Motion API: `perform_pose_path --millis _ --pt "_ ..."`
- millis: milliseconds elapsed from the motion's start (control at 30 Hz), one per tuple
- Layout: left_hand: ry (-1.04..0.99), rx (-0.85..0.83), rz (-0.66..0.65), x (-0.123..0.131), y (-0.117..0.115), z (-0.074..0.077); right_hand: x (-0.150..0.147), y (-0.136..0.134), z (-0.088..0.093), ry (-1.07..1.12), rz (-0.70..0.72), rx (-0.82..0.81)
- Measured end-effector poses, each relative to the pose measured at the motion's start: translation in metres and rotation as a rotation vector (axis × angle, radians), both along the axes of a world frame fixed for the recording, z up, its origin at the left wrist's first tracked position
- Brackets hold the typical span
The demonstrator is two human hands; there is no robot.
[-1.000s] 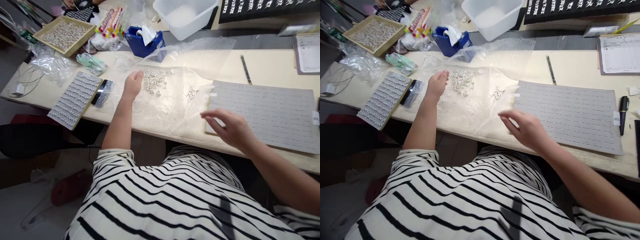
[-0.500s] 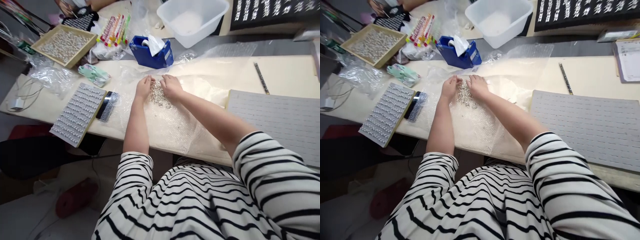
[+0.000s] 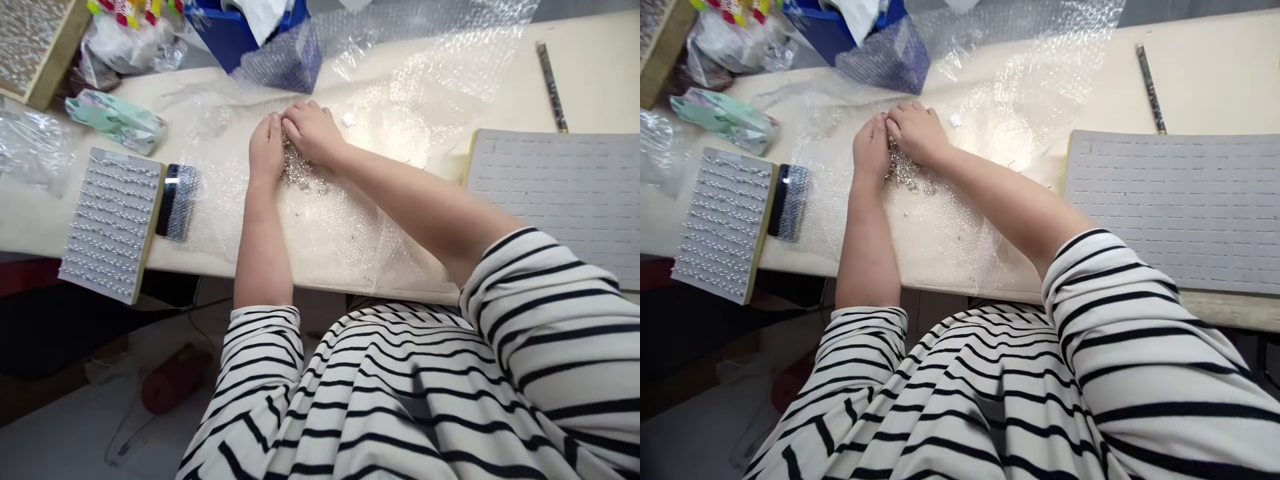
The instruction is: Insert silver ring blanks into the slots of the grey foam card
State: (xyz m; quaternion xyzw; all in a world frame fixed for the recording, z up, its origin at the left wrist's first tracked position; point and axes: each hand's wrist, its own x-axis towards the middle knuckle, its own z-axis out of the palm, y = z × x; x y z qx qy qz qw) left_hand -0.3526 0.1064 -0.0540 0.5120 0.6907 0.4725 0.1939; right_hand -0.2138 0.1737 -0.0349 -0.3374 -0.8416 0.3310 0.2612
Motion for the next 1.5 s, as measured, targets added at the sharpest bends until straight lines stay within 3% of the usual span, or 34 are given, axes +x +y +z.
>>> perform_pose_path --millis 133,233,400,600,800,1000,1233,1333,1500 --pt "0.036 -0.002 0.022 0.010 -0.001 0.012 0.008 0.005 0.003 0.165 0.004 -0.072" --pt "0.092 -0.008 0.038 0.014 0.001 0.017 0.012 0.006 0.004 0.134 -0.044 -0.021" --pt "0.155 -0.078 0.082 0.022 0.001 0.013 0.007 -0.009 0.004 -0.066 -0.064 0.104" --pt "0.319 -0.136 0.140 0.039 -0.026 0.010 0.003 -0.020 -0.001 -0.162 -0.187 0.153" --pt "0.262 -0.074 0.284 0.055 -0.020 0.008 0.004 -0.017 0.000 -0.124 -0.110 0.151" --pt "0.229 0.001 0.216 0.063 -0.026 0.023 0.011 -0.020 0.004 -0.054 -0.109 0.194" --pt "0.378 -0.036 0.095 0.069 -0.053 0.029 0.010 -0.034 -0.001 -0.086 -0.299 0.251" --pt "0.417 -0.107 0.053 0.069 -0.053 0.033 0.025 -0.035 0.002 -0.164 -0.216 0.260" --pt "0.398 -0.161 0.138 0.066 -0.045 0.035 0.057 -0.031 0.011 -0.310 0.118 0.330"
